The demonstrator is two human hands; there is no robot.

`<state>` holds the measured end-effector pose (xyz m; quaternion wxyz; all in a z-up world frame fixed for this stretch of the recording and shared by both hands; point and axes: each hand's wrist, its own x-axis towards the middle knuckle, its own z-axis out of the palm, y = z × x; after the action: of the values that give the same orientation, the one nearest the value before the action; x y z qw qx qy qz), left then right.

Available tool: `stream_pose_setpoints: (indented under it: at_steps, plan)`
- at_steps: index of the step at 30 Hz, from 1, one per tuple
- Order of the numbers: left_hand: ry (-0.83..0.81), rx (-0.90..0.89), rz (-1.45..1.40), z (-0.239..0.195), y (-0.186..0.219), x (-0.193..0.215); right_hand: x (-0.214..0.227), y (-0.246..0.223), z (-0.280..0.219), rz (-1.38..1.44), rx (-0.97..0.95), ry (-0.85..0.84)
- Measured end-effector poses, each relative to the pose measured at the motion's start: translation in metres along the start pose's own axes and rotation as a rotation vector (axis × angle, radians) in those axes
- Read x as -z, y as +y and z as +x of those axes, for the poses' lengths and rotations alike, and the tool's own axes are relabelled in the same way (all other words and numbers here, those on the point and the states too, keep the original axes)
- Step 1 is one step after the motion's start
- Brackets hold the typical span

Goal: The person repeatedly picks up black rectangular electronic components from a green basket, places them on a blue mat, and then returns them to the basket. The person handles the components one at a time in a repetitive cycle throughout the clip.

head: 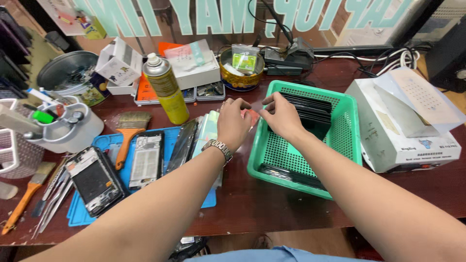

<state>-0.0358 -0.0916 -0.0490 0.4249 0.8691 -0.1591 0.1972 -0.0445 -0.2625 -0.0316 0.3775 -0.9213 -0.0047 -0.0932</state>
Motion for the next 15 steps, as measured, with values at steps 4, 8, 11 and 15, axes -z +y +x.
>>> stream_pose_setpoints:
  at_steps: [4, 8, 11, 15]
  plan:
    - [0.057, 0.104, 0.110, -0.023, -0.042, 0.053, -0.048, -0.037, -0.006, 0.096, -0.043, -0.060]
    - [0.069, 0.363, 0.282, -0.045, -0.094, 0.111, -0.093, -0.078, -0.012, 0.213, -0.162, -0.211]
    - [0.053, 0.560, 0.370, -0.061, -0.130, 0.150, -0.124, -0.102, -0.012, 0.249, -0.132, -0.281]
    - [-0.121, 0.737, 0.488, -0.070, -0.155, 0.174, -0.163, -0.120, -0.016, 0.291, -0.134, -0.326]
